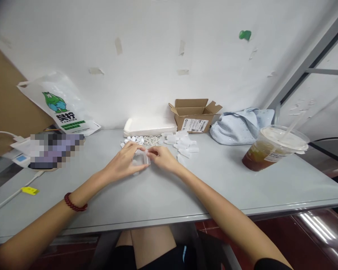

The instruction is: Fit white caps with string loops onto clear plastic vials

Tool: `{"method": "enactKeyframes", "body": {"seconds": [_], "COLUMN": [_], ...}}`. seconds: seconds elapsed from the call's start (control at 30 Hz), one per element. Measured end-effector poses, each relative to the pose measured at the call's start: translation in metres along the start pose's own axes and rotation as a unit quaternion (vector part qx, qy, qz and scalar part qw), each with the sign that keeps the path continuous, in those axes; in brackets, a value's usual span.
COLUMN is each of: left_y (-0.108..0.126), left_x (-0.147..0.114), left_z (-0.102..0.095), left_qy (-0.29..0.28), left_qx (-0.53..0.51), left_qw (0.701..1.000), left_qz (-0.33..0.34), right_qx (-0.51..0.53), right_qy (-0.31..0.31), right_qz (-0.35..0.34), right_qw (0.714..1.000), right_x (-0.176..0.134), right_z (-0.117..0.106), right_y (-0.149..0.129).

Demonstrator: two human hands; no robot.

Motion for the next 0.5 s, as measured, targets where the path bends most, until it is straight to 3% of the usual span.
{"method": "enactKeyframes", "body": {"seconds": [0.13,0.5], "left_y": [-0.003,-0.002], "left_x": [-0.009,-0.011], "left_z": [0.001,0.001], "left_qy": [-0.045,-0.120], "left_qx": [-0.003,0.035], "left_qw": [0.998,0.991], "left_qz": [-0.040,-0.042], "right_qx": [-0.138,-0.198], "right_qy": [-0.006,-0.073], "right_qz": [-0.022,-0.045], "right_qw": [0.990,0.976], "right_x": [-0.003,-0.007], "right_z": [0.005,0.016], "right_y": [-0.003,-0.004]}}
Point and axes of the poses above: each hand's wrist, its own x-axis towards the middle knuckle, its own z-axis out of the palm, y = z × x, the point moved 5 cm from there along x, towards the middle knuckle, and after that the axes turned 5 degrees about -z, right-handed, at the moved point
